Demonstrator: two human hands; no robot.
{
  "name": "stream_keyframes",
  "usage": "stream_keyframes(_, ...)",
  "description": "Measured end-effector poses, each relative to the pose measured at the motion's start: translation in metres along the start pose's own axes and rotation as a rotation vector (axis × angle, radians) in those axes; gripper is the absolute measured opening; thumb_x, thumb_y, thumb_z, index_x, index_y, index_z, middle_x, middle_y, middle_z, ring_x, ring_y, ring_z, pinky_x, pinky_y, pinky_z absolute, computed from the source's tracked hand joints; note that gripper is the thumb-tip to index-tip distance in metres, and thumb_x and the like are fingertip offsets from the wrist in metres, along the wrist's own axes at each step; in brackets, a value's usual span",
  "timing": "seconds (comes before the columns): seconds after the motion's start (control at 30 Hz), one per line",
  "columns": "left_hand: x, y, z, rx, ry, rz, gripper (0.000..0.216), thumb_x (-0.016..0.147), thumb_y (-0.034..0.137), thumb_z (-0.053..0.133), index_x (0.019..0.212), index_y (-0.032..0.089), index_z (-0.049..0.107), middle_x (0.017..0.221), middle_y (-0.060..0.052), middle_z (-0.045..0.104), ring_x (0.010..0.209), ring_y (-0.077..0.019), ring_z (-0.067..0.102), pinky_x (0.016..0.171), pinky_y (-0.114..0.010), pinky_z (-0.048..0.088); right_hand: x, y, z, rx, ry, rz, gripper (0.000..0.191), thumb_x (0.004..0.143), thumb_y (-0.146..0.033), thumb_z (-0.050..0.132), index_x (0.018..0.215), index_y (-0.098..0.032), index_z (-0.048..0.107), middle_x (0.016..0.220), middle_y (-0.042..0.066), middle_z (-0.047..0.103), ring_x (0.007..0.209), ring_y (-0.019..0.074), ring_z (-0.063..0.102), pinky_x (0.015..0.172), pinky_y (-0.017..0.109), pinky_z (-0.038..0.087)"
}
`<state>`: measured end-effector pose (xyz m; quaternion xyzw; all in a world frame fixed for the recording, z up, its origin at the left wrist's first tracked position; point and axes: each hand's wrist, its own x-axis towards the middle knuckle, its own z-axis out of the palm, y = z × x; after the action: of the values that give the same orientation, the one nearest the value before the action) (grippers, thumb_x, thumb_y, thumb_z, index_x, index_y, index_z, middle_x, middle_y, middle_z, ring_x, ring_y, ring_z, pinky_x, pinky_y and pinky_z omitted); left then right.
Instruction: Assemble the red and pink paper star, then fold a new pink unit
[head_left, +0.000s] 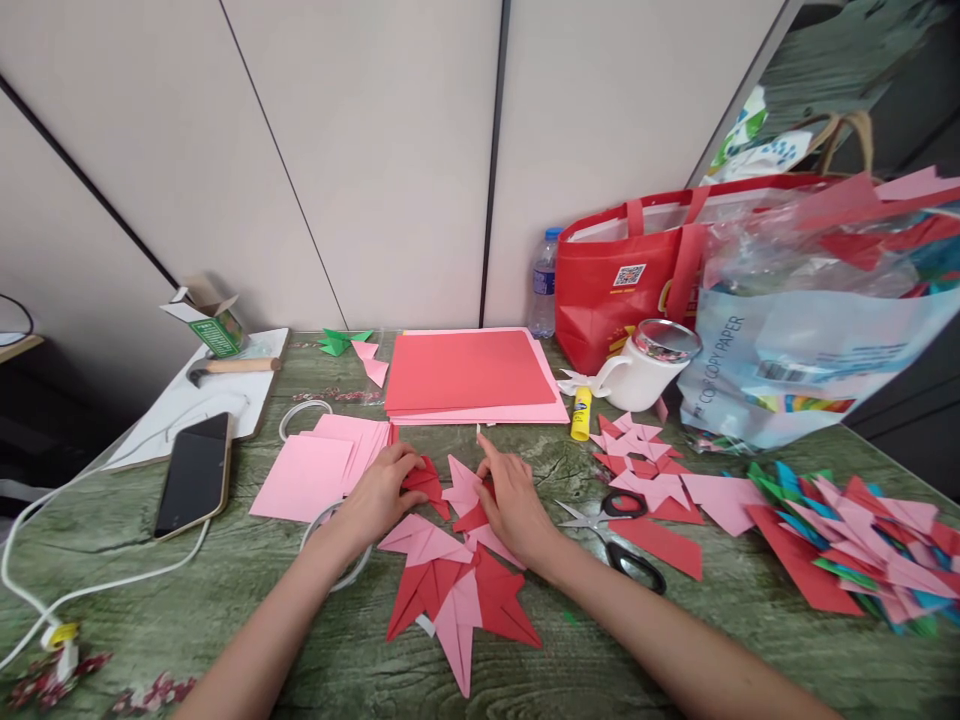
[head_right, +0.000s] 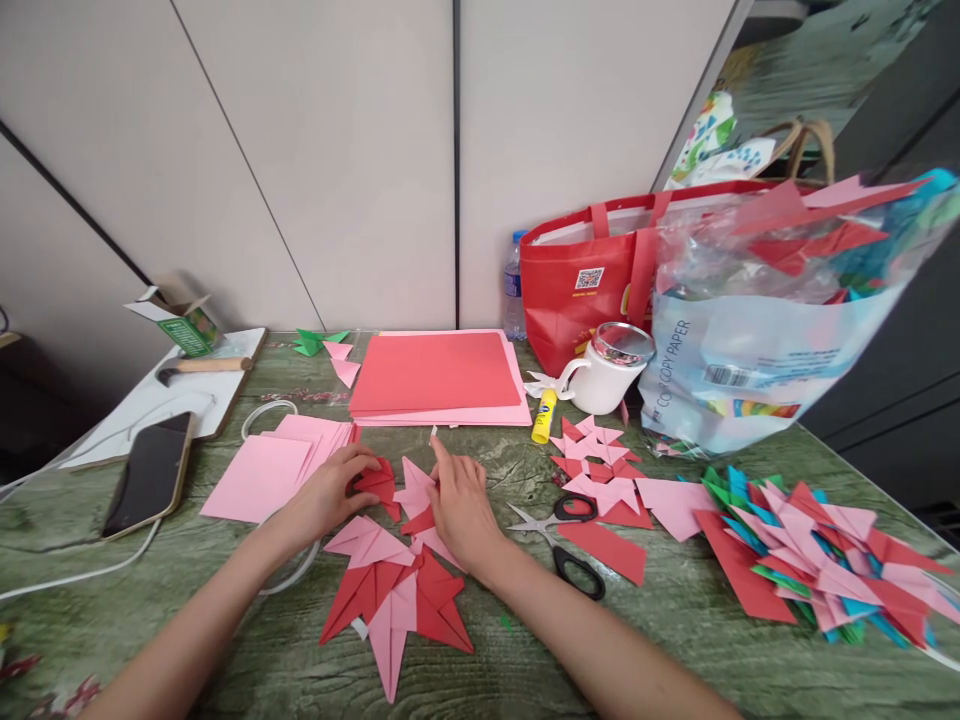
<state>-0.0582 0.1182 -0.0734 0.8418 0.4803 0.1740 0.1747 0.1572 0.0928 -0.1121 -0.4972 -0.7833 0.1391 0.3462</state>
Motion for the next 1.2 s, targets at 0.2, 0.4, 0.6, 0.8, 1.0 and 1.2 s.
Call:
stream_keyframes(0.2, 0.001, 0.007, -0.003, -0.02, -0.005, 0.009, 0.025, 0.072, 0.011, 0.064, 0.094, 0.019, 0.058, 0.107, -0.006, 0.054, 0.098, -0.0208, 0.054, 0.086, -0.036, 0.046, 0.0, 0.0, 0.0, 0.018, 0.024, -0.004, 0.058, 0.084, -0.01, 0.038, 0.139, -0.014, 0.023, 0.085, 0.006, 0.058, 0.083, 0.022, 0.05, 0.083, 0.042, 0.038)
stream_keyframes(0.4, 0.001, 0.015, -0.004, -0.014, -0.03, 0.01, 0.026, 0.072, 0.004, 0.06, 0.093, 0.019, 0.06, 0.108, -0.007, 0.055, 0.101, -0.0212, 0.054, 0.088, -0.037, 0.046, -0.001, 0.002, 0.003, 0.061, 0.052, 0.027, 0.059, 0.082, -0.007, 0.036, 0.139, -0.014, 0.023, 0.085, 0.006, 0.057, 0.084, 0.0222, 0.05, 0.082, 0.042, 0.041)
stream_keyframes(0.6, 0.0, 0.013, -0.001, -0.024, -0.019, 0.062, 0.03, 0.074, 0.0, 0.05, 0.093, 0.02, 0.062, 0.11, -0.005, 0.055, 0.101, -0.0191, 0.055, 0.087, -0.036, 0.047, -0.001, 0.001, 0.003, 0.087, 0.077, 0.043, 0.061, 0.08, -0.005, 0.036, 0.139, -0.012, 0.023, 0.083, 0.006, 0.056, 0.083, 0.0216, 0.05, 0.079, 0.04, 0.044)
stream_keyframes(0.8, 0.001, 0.006, 0.004, 0.072, 0.072, 0.068, 0.029, 0.077, 0.0, 0.045, 0.092, 0.018, 0.064, 0.113, -0.009, 0.053, 0.105, -0.022, 0.053, 0.089, -0.04, 0.047, -0.001, 0.0, 0.002, 0.118, 0.071, 0.059, 0.062, 0.078, -0.005, 0.035, 0.139, -0.011, 0.021, 0.082, 0.006, 0.053, 0.082, 0.0213, 0.049, 0.082, 0.043, 0.044)
stream_keyframes(1.0, 0.003, 0.015, 0.002, 0.092, 0.106, 0.122, 0.024, 0.081, 0.006, 0.047, 0.093, 0.02, 0.063, 0.112, -0.008, 0.053, 0.105, -0.0214, 0.053, 0.086, -0.038, 0.049, 0.0, 0.001, 0.001, 0.135, 0.072, 0.07, 0.064, 0.077, -0.005, 0.036, 0.139, -0.012, 0.02, 0.081, 0.005, 0.051, 0.081, 0.0206, 0.05, 0.084, 0.043, 0.044)
stream_keyframes(1.2, 0.003, 0.019, 0.002, 0.053, 0.068, 0.151, 0.023, 0.08, 0.005, 0.051, 0.093, 0.02, 0.064, 0.113, -0.008, 0.054, 0.107, -0.0216, 0.053, 0.089, -0.038, 0.048, 0.0, 0.001, 0.0, 0.122, 0.054, 0.074, 0.062, 0.077, -0.007, 0.036, 0.138, -0.01, 0.022, 0.081, 0.005, 0.052, 0.081, 0.0211, 0.049, 0.082, 0.042, 0.044)
